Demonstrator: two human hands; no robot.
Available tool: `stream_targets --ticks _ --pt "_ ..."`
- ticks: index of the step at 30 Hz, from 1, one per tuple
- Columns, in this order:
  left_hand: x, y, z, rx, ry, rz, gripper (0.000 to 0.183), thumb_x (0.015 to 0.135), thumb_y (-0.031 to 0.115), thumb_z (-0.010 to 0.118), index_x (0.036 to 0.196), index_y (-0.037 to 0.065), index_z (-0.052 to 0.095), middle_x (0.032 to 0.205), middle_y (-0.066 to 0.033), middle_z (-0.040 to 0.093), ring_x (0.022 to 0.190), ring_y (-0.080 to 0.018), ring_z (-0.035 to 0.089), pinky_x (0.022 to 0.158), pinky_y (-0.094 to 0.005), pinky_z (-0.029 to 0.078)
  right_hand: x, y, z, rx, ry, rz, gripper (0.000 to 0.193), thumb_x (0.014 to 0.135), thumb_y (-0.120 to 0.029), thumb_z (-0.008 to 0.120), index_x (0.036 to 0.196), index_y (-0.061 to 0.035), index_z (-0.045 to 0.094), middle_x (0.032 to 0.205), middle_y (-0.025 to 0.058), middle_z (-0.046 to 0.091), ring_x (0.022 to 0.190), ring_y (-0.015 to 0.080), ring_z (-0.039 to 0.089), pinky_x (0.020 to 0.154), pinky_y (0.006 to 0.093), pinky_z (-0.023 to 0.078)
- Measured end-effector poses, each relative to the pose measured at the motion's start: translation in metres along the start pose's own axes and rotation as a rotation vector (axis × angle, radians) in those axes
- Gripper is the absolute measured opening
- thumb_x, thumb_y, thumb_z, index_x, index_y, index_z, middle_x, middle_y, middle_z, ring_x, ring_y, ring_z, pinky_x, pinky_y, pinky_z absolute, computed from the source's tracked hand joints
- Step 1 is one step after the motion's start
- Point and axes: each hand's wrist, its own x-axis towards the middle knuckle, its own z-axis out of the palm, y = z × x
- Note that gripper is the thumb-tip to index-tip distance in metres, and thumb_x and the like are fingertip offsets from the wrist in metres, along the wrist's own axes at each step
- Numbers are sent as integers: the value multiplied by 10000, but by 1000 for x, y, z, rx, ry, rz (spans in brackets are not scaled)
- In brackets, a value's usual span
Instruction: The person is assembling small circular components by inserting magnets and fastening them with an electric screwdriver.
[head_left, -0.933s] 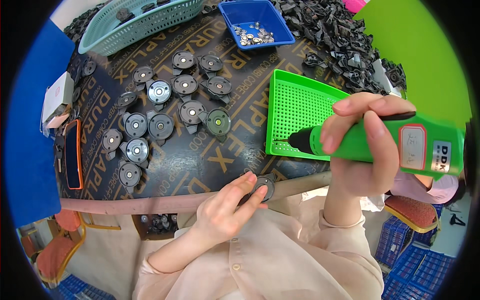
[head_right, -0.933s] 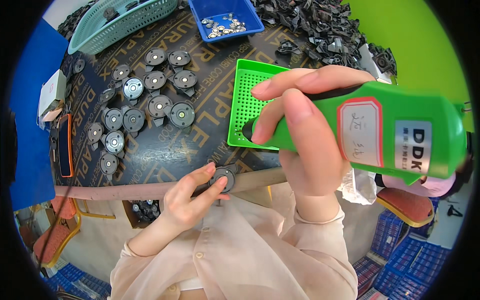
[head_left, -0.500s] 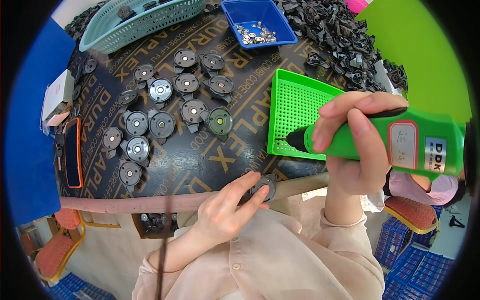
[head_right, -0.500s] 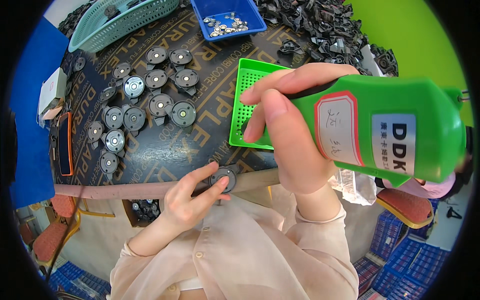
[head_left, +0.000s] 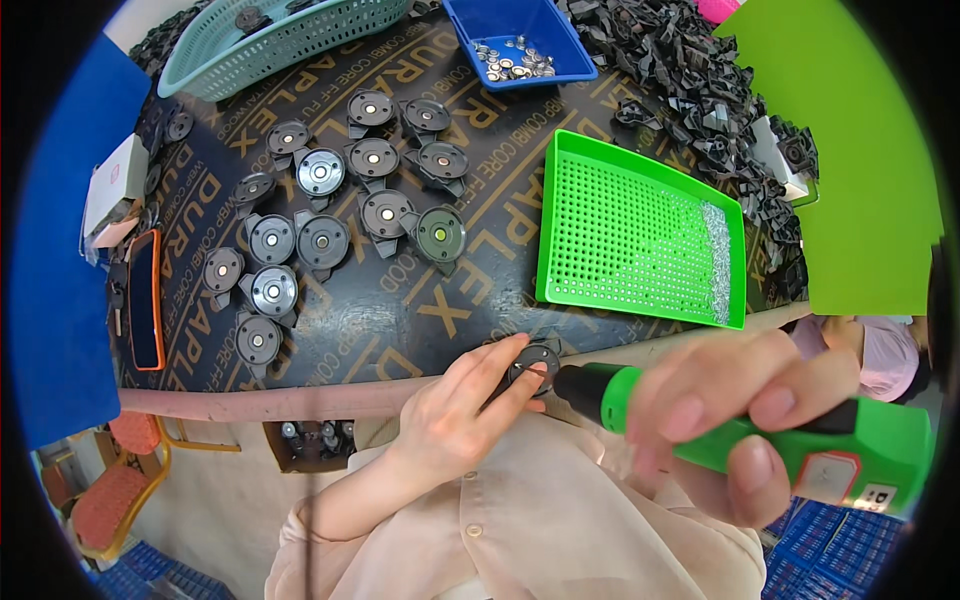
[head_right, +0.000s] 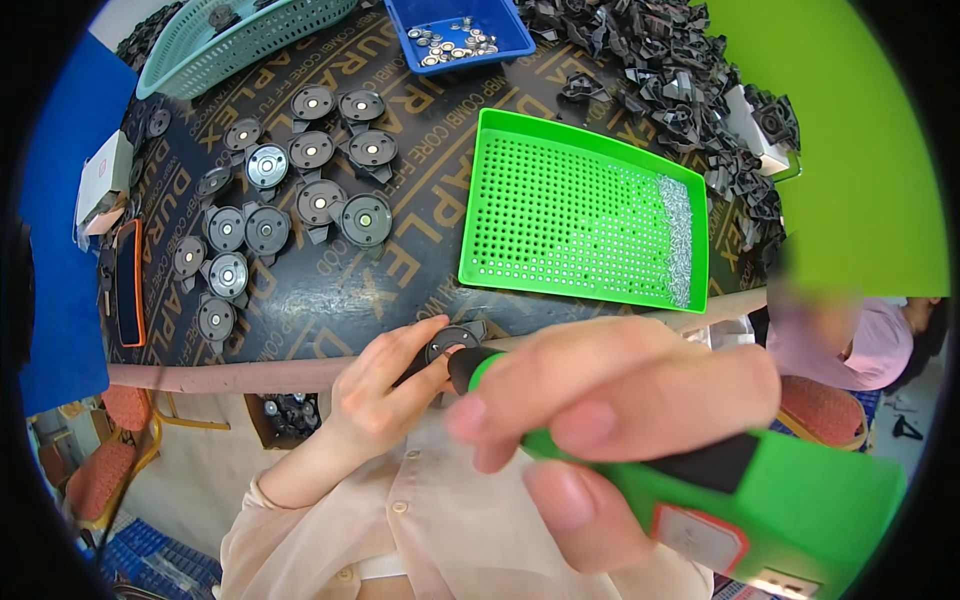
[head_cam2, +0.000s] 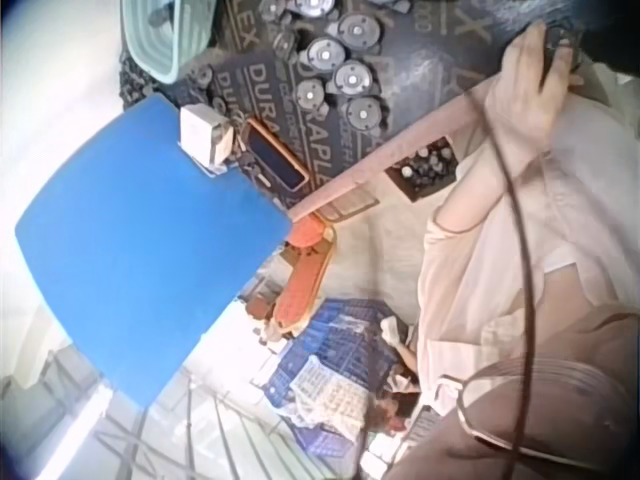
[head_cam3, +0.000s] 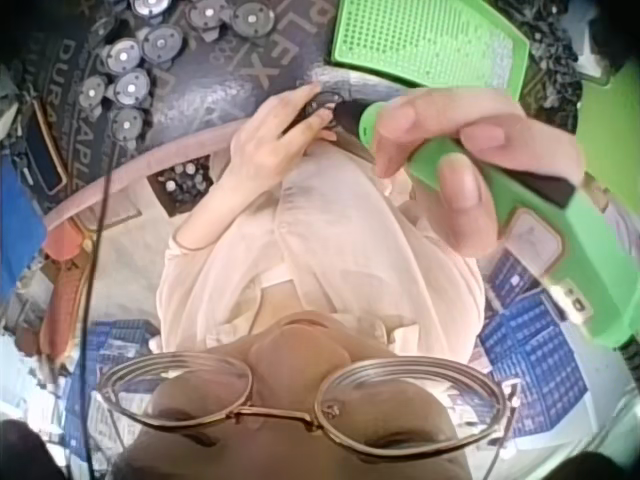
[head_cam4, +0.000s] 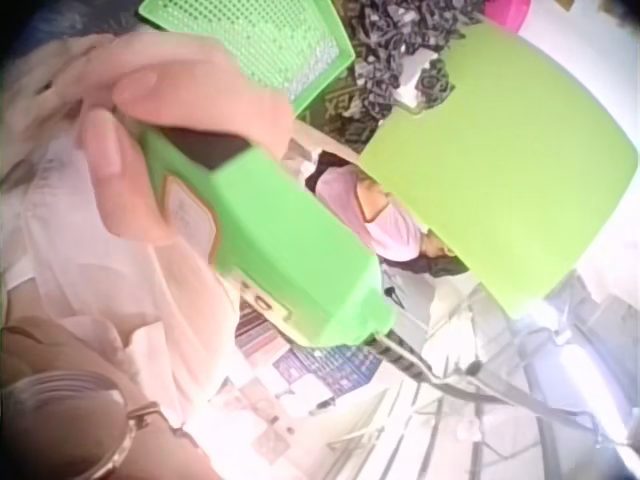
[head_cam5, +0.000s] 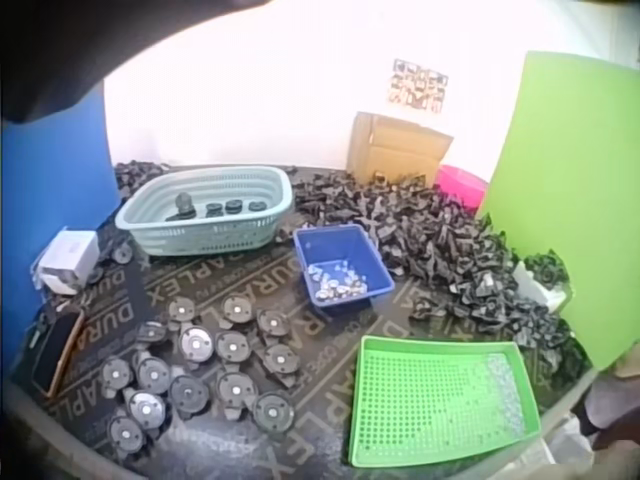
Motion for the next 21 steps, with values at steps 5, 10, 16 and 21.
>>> stream_targets --ticks 5,10,16,21 --pt "2 3 -1 23 -5 7 312 725 194 755 975 21 683 1099 -160 636 862 -233 650 639 -271 549 6 9 2 5 -37 -22 257 879 -24 549 1074 -35 381 887 226 631 496 251 603 440 359 539" --pt "0 1 0 58 -10 48 291 742 178 749 968 10 679 1104 -169 633 847 -241 644 665 -276 554 16 7 3 -31 -228 -34 233 893 -59 559 1035 -24 377 829 210 630 521 246 626 455 366 532" --pt "1 2 0 59 -9 32 304 721 191 764 964 24 687 1086 -160 646 853 -236 650 670 -274 556 11 -1 -8 8 -58 -111 239 900 -76 516 1098 -13 399 934 218 610 506 241 603 455 381 524" --pt "-3 2 6 34 45 14 343 675 194 785 970 45 696 1058 -138 661 841 -220 657 653 -262 552 33 33 -21 -3 229 -202 233 884 -60 429 1089 33 488 917 269 593 452 215 531 438 340 476"
